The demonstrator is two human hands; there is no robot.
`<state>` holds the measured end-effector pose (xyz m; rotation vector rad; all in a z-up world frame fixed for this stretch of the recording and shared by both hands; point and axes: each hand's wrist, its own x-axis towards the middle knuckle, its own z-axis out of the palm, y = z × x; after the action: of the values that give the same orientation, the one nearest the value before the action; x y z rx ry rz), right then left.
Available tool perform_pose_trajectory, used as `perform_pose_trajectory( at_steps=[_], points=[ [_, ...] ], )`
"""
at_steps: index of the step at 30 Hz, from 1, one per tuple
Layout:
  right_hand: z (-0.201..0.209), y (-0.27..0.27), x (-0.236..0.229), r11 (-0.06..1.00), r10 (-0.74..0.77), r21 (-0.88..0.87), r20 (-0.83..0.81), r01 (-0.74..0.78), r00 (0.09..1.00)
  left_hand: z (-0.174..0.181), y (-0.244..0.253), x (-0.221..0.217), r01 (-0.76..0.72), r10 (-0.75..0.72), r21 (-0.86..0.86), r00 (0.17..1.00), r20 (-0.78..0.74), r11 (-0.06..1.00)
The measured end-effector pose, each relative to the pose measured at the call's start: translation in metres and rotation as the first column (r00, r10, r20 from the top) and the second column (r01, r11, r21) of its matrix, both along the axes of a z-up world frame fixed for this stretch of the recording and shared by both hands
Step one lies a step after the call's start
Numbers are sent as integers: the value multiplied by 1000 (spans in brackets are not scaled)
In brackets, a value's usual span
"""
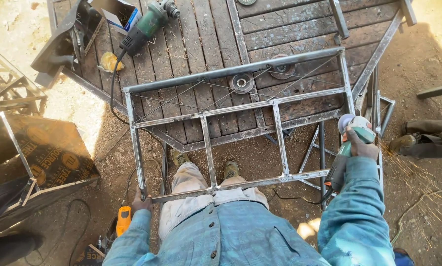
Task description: Using a handheld angle grinder to smooth out weld joints on a rectangular metal frame.
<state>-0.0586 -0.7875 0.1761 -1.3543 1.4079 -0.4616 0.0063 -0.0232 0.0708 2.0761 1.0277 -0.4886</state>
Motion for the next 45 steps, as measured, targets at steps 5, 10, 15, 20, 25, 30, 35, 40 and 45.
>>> perform_pose_trajectory(
  at_steps=[5, 10, 15, 20, 25, 30, 35, 40, 45],
  points=[
    [37, 20, -31, 996, 88, -1, -154, -89, 984, 8, -4, 3, -23, 23, -3, 1000, -20, 1000],
    [22, 14, -46, 1000, 20, 25, -272, -14, 962, 9, -5, 5, -78, 78, -33, 997, 22, 996],
    [39, 17, -23, 993, 109, 55, -200, -100, 974, 22, -12, 7, -104, 103, -28, 994, -45, 994],
    [37, 8, 17, 996, 56, 71, -176, -44, 983, 6, -2, 4, -34, 34, -9, 999, -1, 999],
    [29, 8, 27, 993, 115, 20, -337, -114, 934, 1, -6, 0, -149, 151, -71, 988, 19, 986],
    [0, -4, -7, 998, 43, -31, -218, -51, 975, -13, 3, -6, -15, 15, -3, 999, 49, 1000],
    [15, 13, -41, 998, 49, -20, -163, -53, 985, -8, -3, -6, -73, 77, -46, 993, 90, 996],
    [-2, 7, -73, 1000, -6, -15, -269, 2, 963, -11, -2, -4, -94, 100, -71, 991, 91, 993],
    [35, 39, -68, 995, -73, 54, -156, 83, 985, -13, -3, -5, -16, 21, -55, 995, 93, 998]
  ],
)
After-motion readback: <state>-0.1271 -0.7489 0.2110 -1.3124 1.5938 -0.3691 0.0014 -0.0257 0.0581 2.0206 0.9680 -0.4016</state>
